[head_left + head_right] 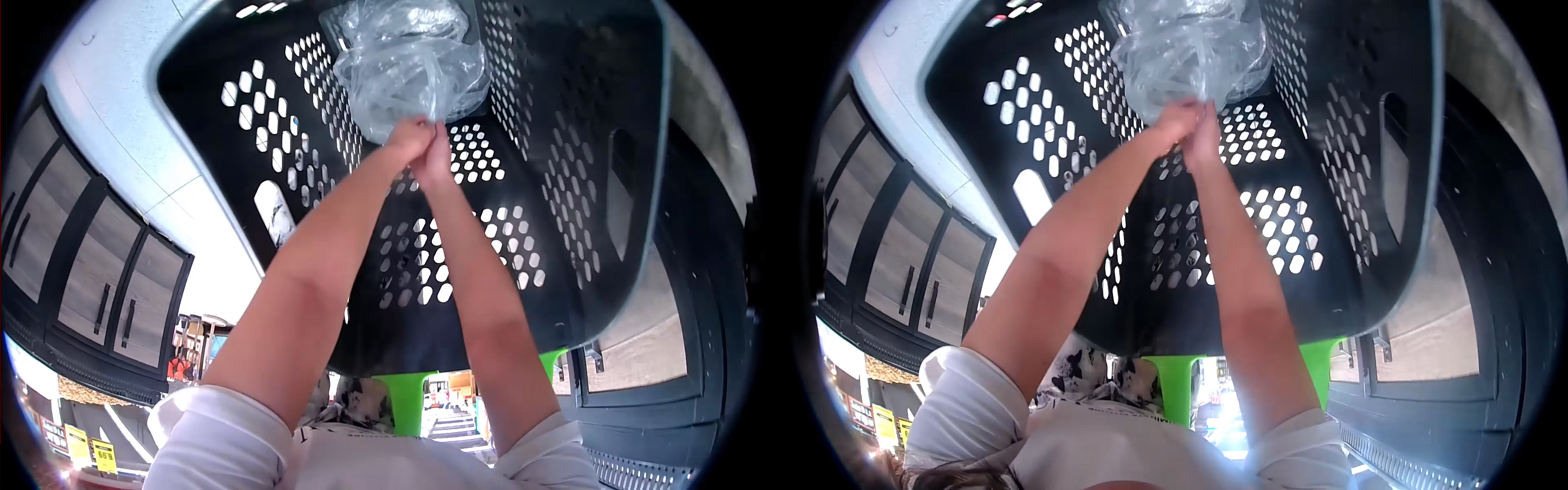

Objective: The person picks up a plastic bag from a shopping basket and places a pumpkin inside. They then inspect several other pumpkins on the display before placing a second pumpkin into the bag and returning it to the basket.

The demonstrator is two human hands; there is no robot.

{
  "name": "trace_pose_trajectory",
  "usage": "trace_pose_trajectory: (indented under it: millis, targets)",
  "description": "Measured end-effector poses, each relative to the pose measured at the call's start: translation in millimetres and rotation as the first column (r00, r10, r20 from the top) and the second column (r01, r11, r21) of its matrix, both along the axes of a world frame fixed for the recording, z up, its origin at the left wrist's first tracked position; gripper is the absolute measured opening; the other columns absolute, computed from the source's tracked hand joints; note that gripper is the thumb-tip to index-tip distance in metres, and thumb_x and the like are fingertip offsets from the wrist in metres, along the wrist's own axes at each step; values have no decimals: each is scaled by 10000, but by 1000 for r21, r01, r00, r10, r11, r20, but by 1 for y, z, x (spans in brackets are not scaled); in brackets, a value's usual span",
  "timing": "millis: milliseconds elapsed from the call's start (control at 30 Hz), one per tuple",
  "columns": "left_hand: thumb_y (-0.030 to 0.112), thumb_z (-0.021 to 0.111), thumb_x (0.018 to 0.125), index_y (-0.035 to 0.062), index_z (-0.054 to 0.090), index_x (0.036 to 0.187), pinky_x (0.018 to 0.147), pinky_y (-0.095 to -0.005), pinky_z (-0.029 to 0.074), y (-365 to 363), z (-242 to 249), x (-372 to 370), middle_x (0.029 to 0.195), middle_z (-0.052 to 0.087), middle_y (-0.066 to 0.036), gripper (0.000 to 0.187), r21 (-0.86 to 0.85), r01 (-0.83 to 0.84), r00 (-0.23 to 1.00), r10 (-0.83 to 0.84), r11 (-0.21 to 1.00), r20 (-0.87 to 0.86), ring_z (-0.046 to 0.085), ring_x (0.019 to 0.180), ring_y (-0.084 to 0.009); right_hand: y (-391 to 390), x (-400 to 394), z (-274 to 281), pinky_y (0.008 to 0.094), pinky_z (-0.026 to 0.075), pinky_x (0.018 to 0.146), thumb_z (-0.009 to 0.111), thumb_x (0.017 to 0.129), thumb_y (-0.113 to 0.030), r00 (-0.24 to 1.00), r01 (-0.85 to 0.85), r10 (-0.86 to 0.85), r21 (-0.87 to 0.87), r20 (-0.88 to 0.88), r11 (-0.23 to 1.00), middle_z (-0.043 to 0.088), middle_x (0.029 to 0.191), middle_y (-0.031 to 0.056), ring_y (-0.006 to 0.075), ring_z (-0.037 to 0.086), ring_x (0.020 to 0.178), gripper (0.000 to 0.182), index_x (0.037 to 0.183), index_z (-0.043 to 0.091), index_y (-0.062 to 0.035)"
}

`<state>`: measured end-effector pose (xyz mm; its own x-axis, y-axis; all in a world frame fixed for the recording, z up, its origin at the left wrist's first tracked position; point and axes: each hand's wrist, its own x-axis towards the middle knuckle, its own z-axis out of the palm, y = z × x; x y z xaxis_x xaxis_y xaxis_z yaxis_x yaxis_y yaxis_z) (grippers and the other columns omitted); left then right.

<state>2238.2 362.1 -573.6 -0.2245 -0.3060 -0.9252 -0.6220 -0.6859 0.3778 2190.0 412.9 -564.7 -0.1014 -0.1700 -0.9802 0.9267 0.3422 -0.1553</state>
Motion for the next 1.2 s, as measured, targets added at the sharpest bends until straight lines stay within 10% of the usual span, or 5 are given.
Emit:
trace_pose_trajectory:
  millis: [333, 433, 633, 1000, 1200]
  targets:
    - [88, 512, 778, -3, 588, 786, 679, -466, 465, 8, 234, 39, 794, 601, -221, 119, -557, 286, 892, -429, 780, -144, 584, 760, -405, 0, 6, 215, 355, 454, 891, 577, 870, -403, 931, 362, -363, -168, 30, 917, 558, 1145, 85, 214, 551, 1017, 505, 1212, 490, -42]
    - [104, 519, 765, -1, 613, 812, 690, -480, 468, 9, 300, 67, 821, 611, -225, 148, -629, 370, 836, -541, 684, -96, 592, 769, -398, -9, 31, 279, 321, 449, 869, 650, 844, -296, 956, 84, -104, -83, -276, 993, 568, 1130, 65, 167, 542, 997, 491, 1223, 498, -24]
    - [152, 575, 735, 27, 642, 798, 719, -458, 488, -26, 380, 115, 820, 625, -196, 156, -730, 595, 434, -899, 335, -59, 597, 793, -381, 6, 98, 338, 344, 477, 682, 560, 868, -243, 932, 194, -181, 10, -313, 981, 619, 905, 85, 188, 586, 786, 264, 978, 606, -7]
    - [73, 545, 845, -34, 622, 939, 621, -313, 505, -52, 589, 218, 780, 616, -124, 162, -877, 106, 550, -762, 469, -341, 614, 676, -190, 22, 147, 589, 229, 347, 496, 500, 932, -382, 792, -204, -123, -449, -598, 870, 504, 676, -24, 50, 417, 558, 364, 907, 599, -32]
    - [93, 518, 876, -17, 551, 1017, 415, -284, 450, 22, 605, 256, 700, 581, -62, 182, -477, 275, 626, -532, 835, -571, 530, 452, -135, 94, 191, 648, 213, 369, 514, 499, 943, -344, 775, -475, 9, -572, -632, 669, 569, 721, -22, 42, 471, 614, 346, 927, 636, -27]
